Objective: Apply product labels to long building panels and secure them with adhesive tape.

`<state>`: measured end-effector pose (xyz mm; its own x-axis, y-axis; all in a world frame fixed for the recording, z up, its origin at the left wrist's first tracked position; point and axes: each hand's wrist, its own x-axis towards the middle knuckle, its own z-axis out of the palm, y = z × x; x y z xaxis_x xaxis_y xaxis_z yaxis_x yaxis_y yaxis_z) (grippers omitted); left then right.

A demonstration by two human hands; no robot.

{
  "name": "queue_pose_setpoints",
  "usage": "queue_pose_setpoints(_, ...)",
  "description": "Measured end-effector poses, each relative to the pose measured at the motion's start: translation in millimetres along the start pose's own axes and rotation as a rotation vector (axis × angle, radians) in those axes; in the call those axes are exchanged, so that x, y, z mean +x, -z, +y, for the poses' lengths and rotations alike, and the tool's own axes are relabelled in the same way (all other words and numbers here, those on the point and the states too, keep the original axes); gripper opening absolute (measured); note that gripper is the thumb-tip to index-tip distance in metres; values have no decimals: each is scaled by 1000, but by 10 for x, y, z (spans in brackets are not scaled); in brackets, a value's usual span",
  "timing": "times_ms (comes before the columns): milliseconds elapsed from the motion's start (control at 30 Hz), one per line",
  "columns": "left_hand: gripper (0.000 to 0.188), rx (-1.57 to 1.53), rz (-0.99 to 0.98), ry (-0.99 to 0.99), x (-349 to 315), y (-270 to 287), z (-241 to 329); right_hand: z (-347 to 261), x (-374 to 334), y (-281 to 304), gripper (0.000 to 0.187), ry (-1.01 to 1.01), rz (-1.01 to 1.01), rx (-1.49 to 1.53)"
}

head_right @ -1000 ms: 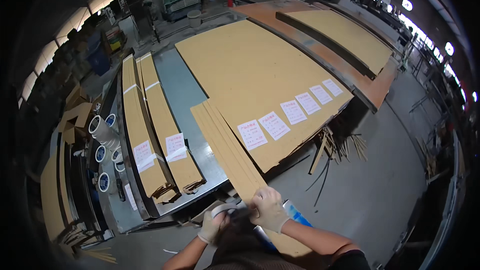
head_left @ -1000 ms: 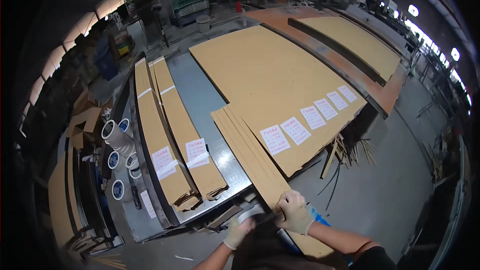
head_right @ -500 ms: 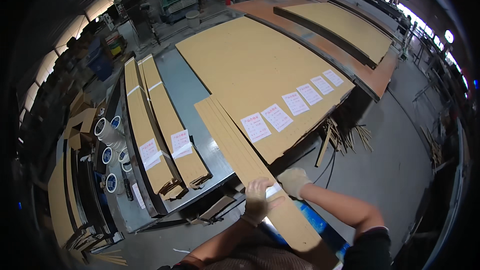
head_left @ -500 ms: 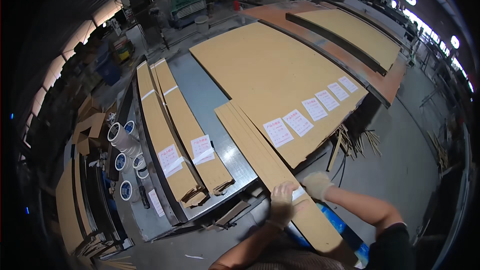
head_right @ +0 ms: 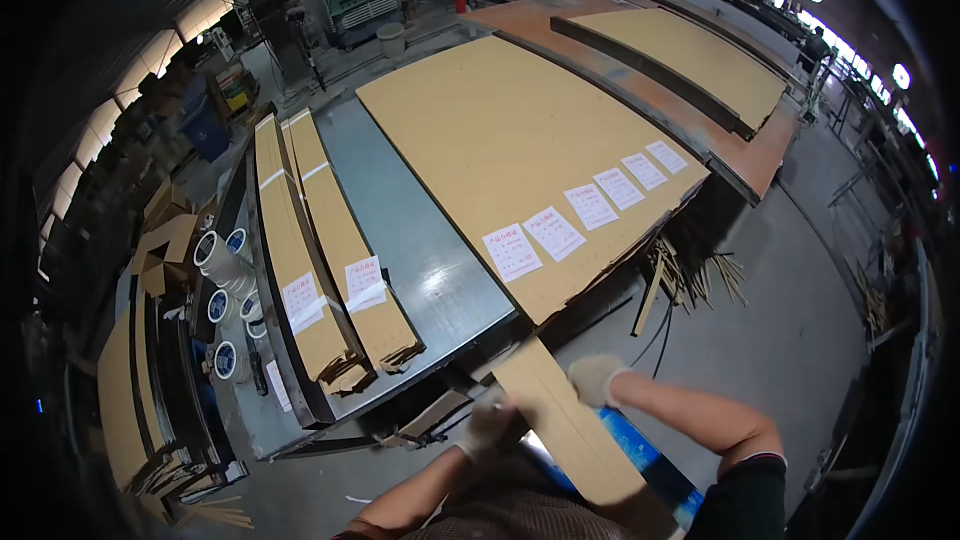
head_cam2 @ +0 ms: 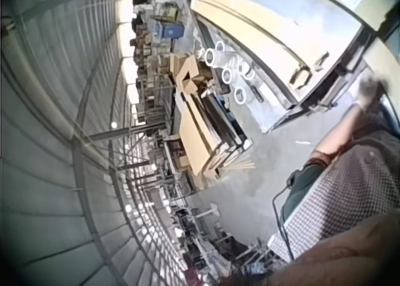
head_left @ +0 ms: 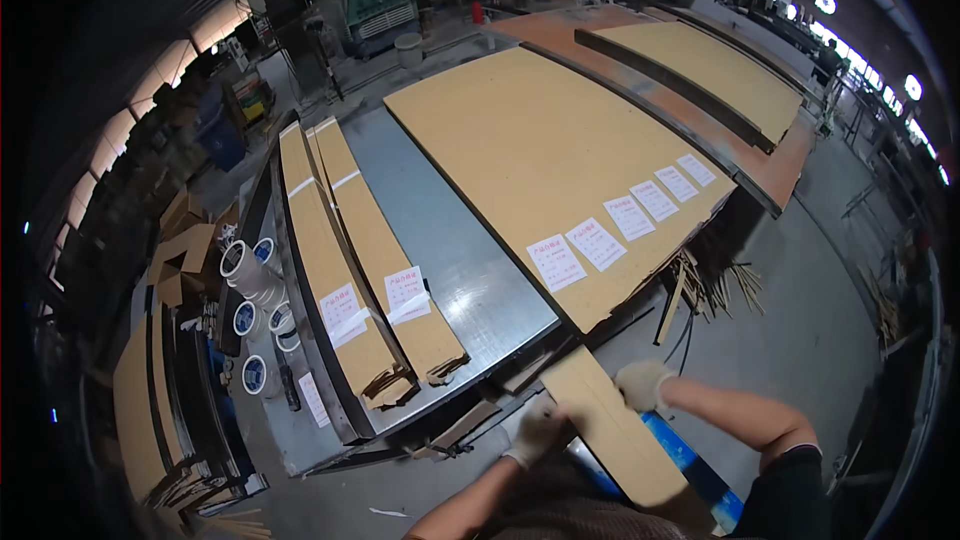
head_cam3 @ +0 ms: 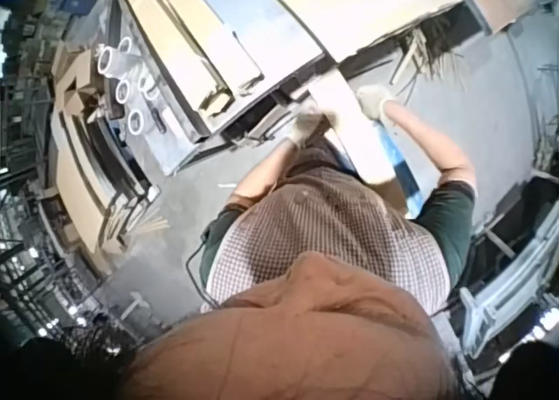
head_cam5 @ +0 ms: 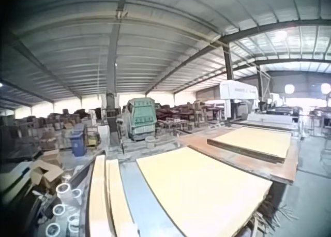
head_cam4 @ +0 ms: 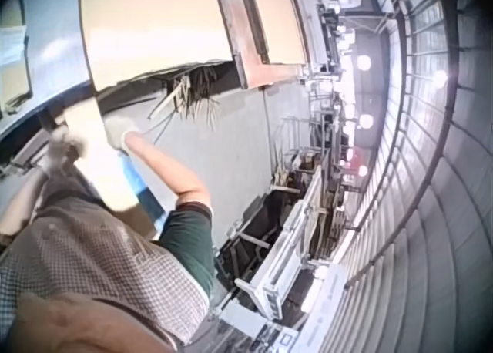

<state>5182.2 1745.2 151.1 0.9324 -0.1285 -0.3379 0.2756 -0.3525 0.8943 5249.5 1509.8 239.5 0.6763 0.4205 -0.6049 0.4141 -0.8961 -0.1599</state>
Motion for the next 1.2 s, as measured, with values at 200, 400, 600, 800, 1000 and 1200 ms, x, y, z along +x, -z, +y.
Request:
queue_pose_setpoints(200,22,-638,54,-153,-476,87,660,-267,-472,397,43,349,432,317)
queue_pose_setpoints(400,11,-481,-260,76,-571,190,718,-490,-684,667,41,498,105,510)
queue_pose_setpoints(600,28,193,-159,-558,-349,129,-224,648,308,-105,33,268,181,169)
queue_pose_setpoints(800,36,-596,-254,-259,479,-972,-1424,353,613,-602,23,254,320,614)
queue_pose_setpoints(1000,36,-374,-381,-190,233,-421,-1038,-632,89,-325,16,194,980,482)
queue_pose_setpoints(1200,22,-533,-211,-46,-291,519,490,-730,-30,-224,29,199,687,523)
